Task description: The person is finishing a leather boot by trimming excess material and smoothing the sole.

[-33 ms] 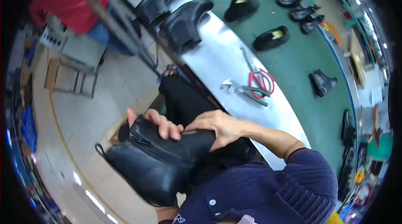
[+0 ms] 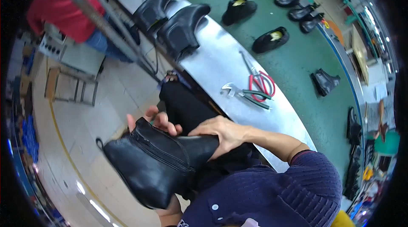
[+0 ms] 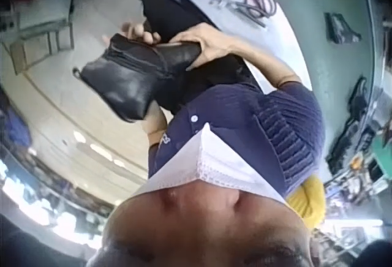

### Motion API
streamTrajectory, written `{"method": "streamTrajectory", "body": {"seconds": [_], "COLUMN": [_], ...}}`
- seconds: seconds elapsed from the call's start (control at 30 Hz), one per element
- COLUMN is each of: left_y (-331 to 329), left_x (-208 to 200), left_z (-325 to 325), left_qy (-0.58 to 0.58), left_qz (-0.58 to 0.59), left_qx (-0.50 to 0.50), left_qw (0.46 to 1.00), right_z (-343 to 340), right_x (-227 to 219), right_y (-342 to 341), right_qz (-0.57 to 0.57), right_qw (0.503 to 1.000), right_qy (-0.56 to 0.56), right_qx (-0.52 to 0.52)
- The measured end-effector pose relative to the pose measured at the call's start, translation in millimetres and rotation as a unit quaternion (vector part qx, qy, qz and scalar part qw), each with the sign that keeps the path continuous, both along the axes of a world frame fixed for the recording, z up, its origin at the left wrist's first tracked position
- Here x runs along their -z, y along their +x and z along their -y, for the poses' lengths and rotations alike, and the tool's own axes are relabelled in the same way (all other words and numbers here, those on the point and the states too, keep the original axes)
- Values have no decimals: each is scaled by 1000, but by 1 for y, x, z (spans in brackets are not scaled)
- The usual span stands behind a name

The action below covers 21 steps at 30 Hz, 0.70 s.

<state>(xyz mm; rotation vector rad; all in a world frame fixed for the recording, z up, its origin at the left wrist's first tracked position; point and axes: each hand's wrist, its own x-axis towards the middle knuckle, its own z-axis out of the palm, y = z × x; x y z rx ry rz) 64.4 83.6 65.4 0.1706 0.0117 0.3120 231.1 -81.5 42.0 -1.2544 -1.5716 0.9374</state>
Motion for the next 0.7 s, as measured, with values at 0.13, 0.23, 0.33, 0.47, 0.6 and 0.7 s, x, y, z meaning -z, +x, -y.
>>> {"method": "streamTrajectory", "body": {"seconds": [0.13,0.23,0.33,0.47,0.6,0.7], "left_y": [10,31,18,14,17,15], "left_x": [48,24,32,51,52,53], "left_z": [8,7,4,-3,-3,0], "left_qy": [162,95,107,118,137,159], "left_qz": [-157,-229,-259,-270,-270,-277], "left_qx": [-203,-91,-104,-98,-73,-73], "left_qw": [953,964,954,951,950,945], "right_z": [46,87,124,169,217,187], "right_x": [-24,-20,16,7,42,38], "right_y": [6,33,62,124,181,173], "right_qz": [-130,-176,-182,-163,-3,563], "right_qw": [972,894,707,611,582,435], "right_qy": [-93,-117,-43,-14,-118,-262], "right_qx": [174,395,682,774,804,652]}}
